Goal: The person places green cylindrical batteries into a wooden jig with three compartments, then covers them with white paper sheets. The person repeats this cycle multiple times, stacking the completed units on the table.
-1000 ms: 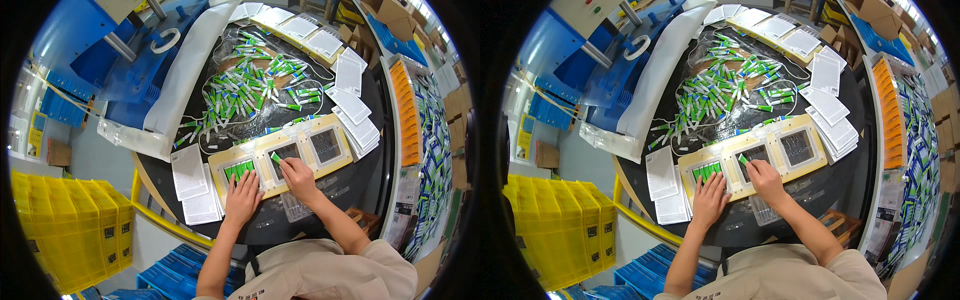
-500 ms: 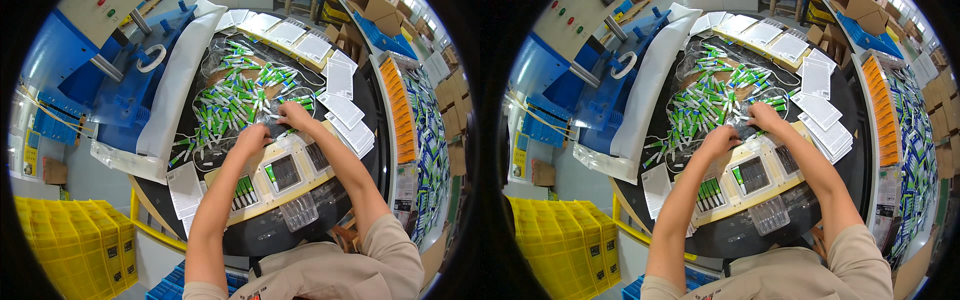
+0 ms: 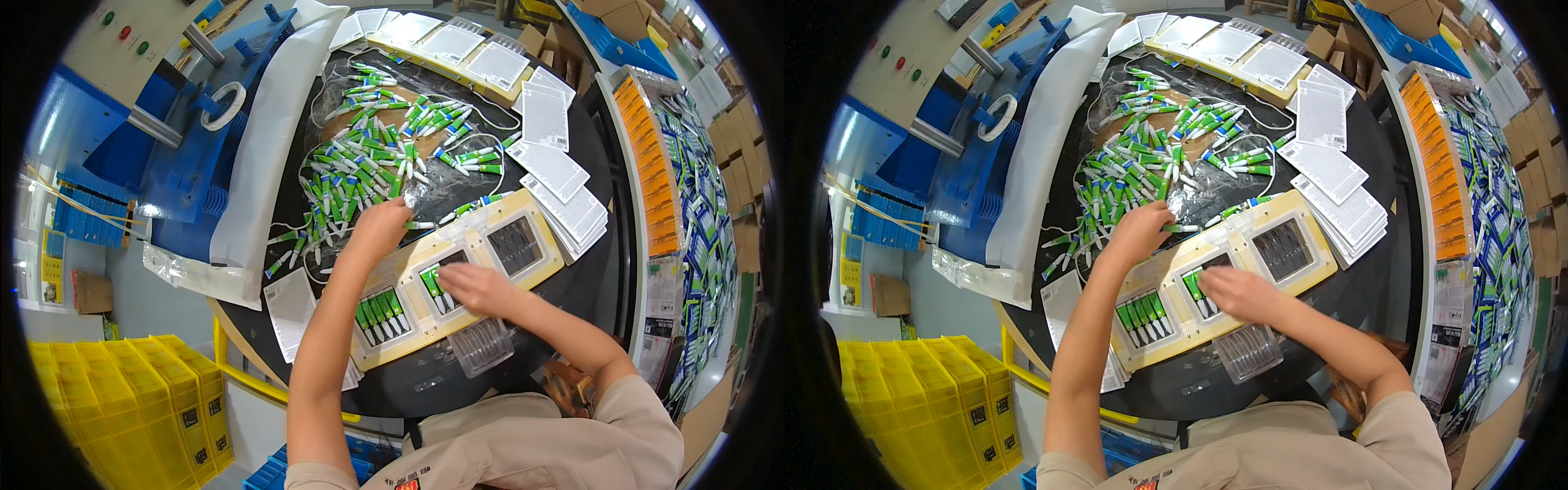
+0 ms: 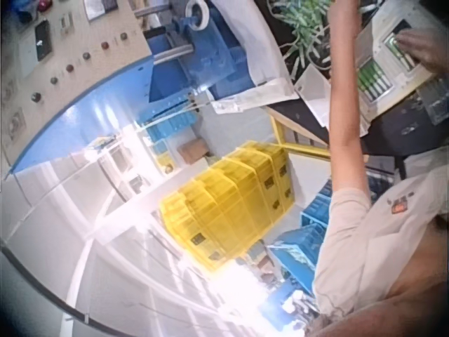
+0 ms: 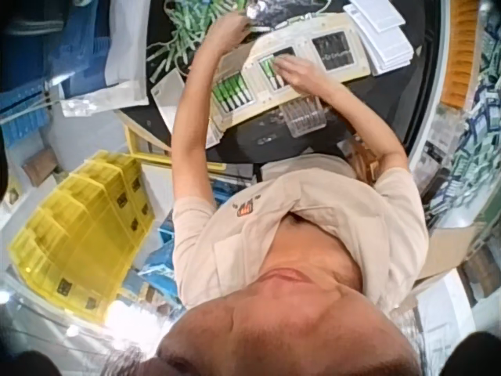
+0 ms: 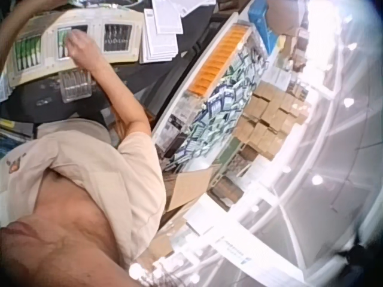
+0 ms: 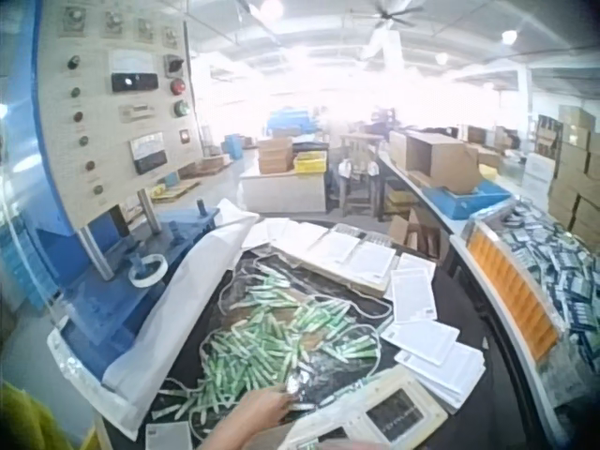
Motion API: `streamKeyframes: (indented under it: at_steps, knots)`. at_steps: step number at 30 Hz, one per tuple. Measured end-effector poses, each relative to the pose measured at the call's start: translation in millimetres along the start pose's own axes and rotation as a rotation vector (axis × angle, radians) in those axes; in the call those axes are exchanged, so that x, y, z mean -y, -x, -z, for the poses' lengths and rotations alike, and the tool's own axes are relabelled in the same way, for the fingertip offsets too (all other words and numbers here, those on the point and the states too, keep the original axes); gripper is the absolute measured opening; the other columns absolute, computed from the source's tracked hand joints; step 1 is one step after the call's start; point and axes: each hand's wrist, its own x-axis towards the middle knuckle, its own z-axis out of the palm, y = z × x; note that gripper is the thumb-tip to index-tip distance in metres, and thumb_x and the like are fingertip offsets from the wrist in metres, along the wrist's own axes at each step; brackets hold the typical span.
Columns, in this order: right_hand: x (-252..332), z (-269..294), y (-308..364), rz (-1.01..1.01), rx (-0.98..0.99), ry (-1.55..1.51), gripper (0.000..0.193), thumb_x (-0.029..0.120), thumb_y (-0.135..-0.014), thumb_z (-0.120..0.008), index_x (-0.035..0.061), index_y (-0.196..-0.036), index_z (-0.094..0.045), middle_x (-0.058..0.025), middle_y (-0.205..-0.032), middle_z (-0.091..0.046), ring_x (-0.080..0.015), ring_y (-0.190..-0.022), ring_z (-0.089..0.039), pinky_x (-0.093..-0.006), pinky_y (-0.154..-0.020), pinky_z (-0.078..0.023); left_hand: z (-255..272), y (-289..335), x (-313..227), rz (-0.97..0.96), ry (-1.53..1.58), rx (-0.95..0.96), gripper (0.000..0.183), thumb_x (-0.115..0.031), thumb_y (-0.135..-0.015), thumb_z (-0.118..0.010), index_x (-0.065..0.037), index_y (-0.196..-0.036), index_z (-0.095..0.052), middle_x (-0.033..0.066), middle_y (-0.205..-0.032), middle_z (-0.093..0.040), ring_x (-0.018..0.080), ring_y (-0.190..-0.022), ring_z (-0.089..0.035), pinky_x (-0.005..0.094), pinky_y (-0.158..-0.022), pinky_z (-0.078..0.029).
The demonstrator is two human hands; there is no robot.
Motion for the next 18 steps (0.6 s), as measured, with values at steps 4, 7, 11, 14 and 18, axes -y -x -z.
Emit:
streamKeyframes:
  at_steps: [4, 7, 11, 14, 18]
  knots:
    - [-74.6, 19.4, -22.2, -0.371, -0.253, 0.03, 0.029, 0.009, -0.08, -0.068, 0.0012, -0.109, -0.069, -0.0153, -0.1, -0.068, -0.0321, -0.094, -0.067, -0.0397, -0.082, -0.055, 4.9, 49.0, -15.9, 0.135, -0.05, -0.071, 0.017, -0.007, -0.084, -0.067, -0.004, -0.101, -0.071, 0.0127, -0.101, -0.065, 0.0358, -0.091, -0.067, 0.0452, -0.077, -0.054]
    - [-150.7, 10.8, -53.2, -0.661, -0.141, 0.041, 0.02, 0.018, -0.086, -0.074, 0.0012, -0.096, -0.072, -0.0151, -0.094, -0.068, -0.0363, -0.089, -0.066, -0.0449, -0.079, -0.053, 15.5, 70.5, -34.0, 0.14, 0.207, -0.233, 0.023, -0.003, -0.085, -0.069, -0.004, -0.108, -0.071, 0.011, -0.103, -0.066, 0.0292, -0.085, -0.068, 0.0393, -0.073, -0.055]
    - [-182.3, -22.0, -73.8, -0.635, 0.133, 0.102, 0.023, 0.025, -0.088, -0.072, 0.0026, -0.084, -0.07, -0.0148, -0.093, -0.067, -0.0354, -0.094, -0.066, -0.0463, -0.08, -0.054, -8.8, 73.8, -94.3, -0.011, 0.628, -0.279, 0.031, 0.001, -0.086, -0.07, -0.007, -0.115, -0.07, 0.0078, -0.11, -0.068, 0.0217, -0.08, -0.067, 0.0312, -0.067, -0.056]
    - [-151.5, -11.2, -58.0, -0.663, -0.117, 0.15, 0.019, 0.023, -0.089, -0.07, 0.0044, -0.09, -0.07, -0.014, -0.092, -0.066, -0.0342, -0.094, -0.066, -0.0461, -0.078, -0.054, -31.5, 79.0, -120.9, -0.277, -0.105, -0.162, 0.027, -0.011, -0.084, -0.066, -0.005, -0.11, -0.07, 0.0076, -0.118, -0.067, 0.0233, -0.11, -0.066, 0.0369, -0.091, -0.053]
    - [-67.1, 36.9, -6.9, -0.595, -0.268, -0.002, 0.012, 0.008, -0.085, -0.073, 0.0044, -0.097, -0.071, -0.0133, -0.091, -0.067, -0.0331, -0.087, -0.065, -0.0427, -0.074, -0.053, -52.2, 82.0, -126.6, -0.286, -0.258, -0.177, 0.034, -0.014, -0.085, -0.062, -0.003, -0.116, -0.069, 0.0084, -0.128, -0.065, 0.0212, -0.126, -0.058, 0.0408, -0.105, -0.045]
